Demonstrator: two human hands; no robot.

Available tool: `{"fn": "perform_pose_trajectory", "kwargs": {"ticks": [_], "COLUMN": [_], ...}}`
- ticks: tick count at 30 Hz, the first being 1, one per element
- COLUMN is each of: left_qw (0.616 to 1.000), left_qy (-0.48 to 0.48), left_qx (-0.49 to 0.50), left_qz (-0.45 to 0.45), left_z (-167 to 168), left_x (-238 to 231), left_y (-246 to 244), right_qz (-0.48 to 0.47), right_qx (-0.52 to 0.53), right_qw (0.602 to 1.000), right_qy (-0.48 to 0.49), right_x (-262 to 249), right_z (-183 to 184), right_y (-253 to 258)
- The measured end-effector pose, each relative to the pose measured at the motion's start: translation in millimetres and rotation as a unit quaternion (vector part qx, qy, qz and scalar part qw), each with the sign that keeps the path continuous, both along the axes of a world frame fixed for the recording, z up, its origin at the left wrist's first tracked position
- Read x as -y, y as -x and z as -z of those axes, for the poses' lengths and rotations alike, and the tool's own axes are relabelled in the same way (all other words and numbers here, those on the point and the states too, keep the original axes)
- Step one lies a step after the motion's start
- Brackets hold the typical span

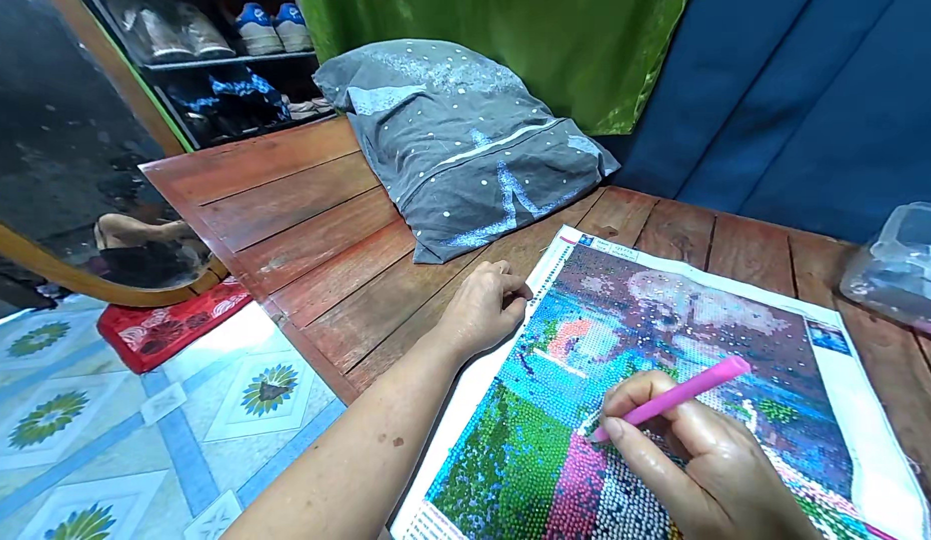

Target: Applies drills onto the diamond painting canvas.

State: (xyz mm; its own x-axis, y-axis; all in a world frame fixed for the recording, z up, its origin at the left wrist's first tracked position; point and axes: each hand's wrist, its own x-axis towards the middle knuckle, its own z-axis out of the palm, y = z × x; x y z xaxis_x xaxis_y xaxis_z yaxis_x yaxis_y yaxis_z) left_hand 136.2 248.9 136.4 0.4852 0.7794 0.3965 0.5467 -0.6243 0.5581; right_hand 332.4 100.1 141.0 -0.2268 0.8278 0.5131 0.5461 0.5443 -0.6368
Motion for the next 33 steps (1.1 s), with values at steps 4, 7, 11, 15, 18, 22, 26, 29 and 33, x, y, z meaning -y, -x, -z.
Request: {"fn": "perform_pose_trajectory", "kwargs": {"ticks": [4,7,11,15,18,22,26,29,33], "left_qw": [1.000,1.000,1.000,1.000,1.000,1.000,1.000,1.000,1.000], "left_qy": [-0.002,-0.011,-0.007,0.002,0.005,0.005,0.008,0.000,0.001], "left_qx": [-0.002,0.002,-0.001,-0.004,-0.005,-0.002,-0.008,-0.004,-0.007], "left_qz": [-0.001,0.003,0.002,0.000,0.002,0.003,0.000,0.002,0.000], "left_z": [0.0,1.3,0.9,-0.4,-1.3,-0.8,-2.3,-0.7,-1.0], "left_x": [0.2,-0.7,-0.4,0.1,0.2,0.2,0.8,-0.2,0.2], "left_y": [0.3,0.6,0.6,0.5,0.3,0.2,0.1,0.1,-0.1], "right_qz": [-0.007,-0.008,-0.007,-0.009,-0.008,-0.005,-0.009,-0.010,-0.009], "right_qx": [-0.001,-0.005,-0.001,-0.002,-0.001,0.008,0.021,0.029,0.039], "right_qw": [1.000,1.000,1.000,1.000,1.000,1.000,0.999,0.999,0.998], "right_qy": [-0.003,-0.011,-0.013,-0.015,-0.013,-0.015,-0.022,-0.032,-0.047], "right_x": [-0.1,-0.8,-1.6,-2.3,-1.7,-1.1,-0.9,-1.3,-1.2], "right_z": [1.3,3.1,4.2,5.9,5.5,5.3,4.4,4.9,5.9], "right_y": [0.7,1.0,0.7,1.1,2.0,2.5,2.7,3.2,4.7]}}
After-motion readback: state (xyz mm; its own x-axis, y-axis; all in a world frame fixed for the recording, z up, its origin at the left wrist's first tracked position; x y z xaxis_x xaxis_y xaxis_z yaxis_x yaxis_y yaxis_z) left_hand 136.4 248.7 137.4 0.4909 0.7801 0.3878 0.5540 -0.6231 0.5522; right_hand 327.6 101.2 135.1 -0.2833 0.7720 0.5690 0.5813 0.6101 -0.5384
